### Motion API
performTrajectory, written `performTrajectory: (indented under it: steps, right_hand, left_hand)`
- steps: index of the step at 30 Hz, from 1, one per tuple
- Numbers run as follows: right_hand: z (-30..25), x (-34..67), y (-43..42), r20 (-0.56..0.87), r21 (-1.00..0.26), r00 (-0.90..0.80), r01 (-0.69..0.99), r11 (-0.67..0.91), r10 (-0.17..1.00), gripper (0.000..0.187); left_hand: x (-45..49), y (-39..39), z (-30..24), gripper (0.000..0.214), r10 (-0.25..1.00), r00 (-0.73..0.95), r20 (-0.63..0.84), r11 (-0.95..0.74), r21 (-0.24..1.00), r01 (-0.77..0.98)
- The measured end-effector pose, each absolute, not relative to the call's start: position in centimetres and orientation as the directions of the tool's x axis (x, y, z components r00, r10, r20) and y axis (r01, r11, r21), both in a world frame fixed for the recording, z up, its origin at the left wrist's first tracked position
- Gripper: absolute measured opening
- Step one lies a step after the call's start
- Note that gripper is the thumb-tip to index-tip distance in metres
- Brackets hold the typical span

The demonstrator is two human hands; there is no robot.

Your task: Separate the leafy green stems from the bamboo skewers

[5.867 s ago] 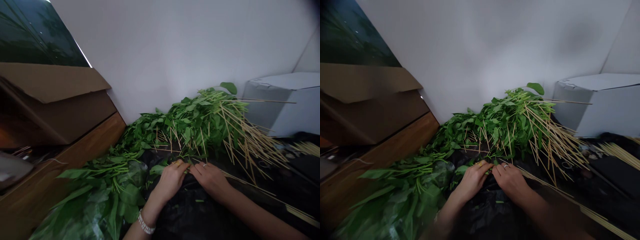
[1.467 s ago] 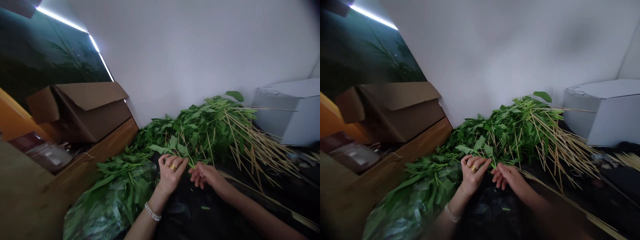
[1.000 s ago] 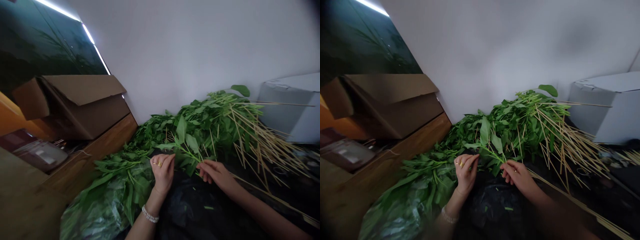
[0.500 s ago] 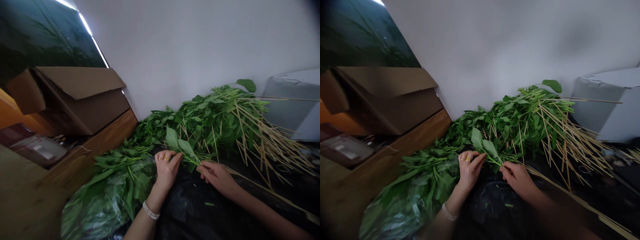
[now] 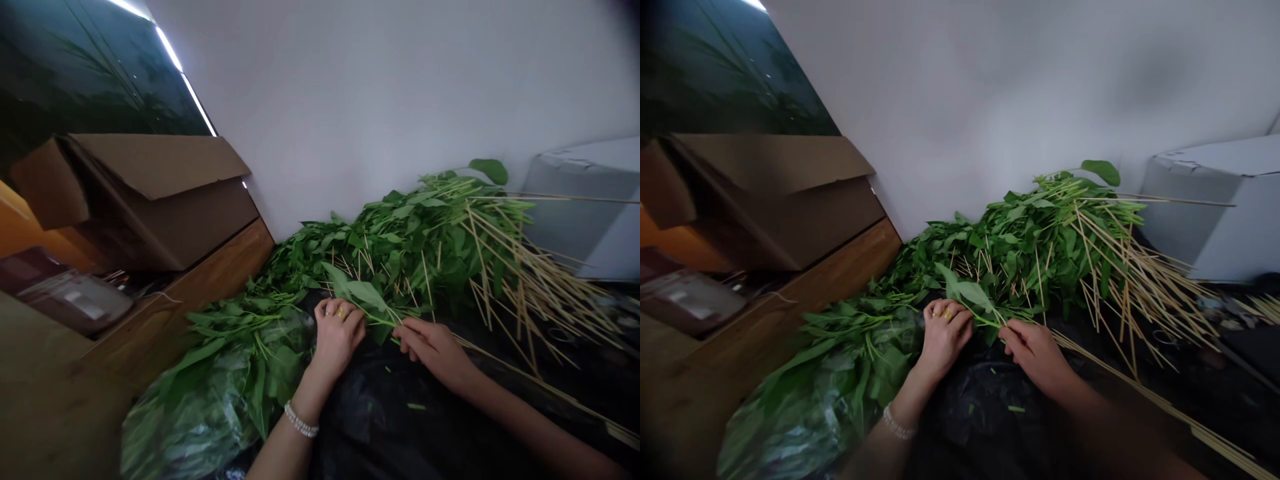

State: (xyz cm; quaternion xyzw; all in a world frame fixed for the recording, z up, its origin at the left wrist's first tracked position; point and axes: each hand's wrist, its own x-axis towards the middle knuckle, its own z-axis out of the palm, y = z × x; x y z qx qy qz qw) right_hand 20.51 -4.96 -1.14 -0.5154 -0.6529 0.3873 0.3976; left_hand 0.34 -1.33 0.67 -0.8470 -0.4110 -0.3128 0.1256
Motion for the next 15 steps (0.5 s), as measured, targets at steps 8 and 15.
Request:
performTrajectory:
  steps: [8, 15]
  right_hand:
    - [-1.2, 20.2, -5.0, 0.059, -0.968, -0.193, 0.228, 0.103, 0.979, 0.03]
    - [-1.5, 20.8, -4.5, 0.052, -0.971, -0.1, 0.229, 0.074, 0.994, 0.029]
  left_hand:
    - [0.3, -0.5, 0.1, 0.019, 0.777, 0.039, 0.629, -0.482, 0.553, 0.68]
    - [-1.2, -0.3, 0.1, 0.015, 0.734, -0.204, 0.648, -0.439, 0.681, 0.586]
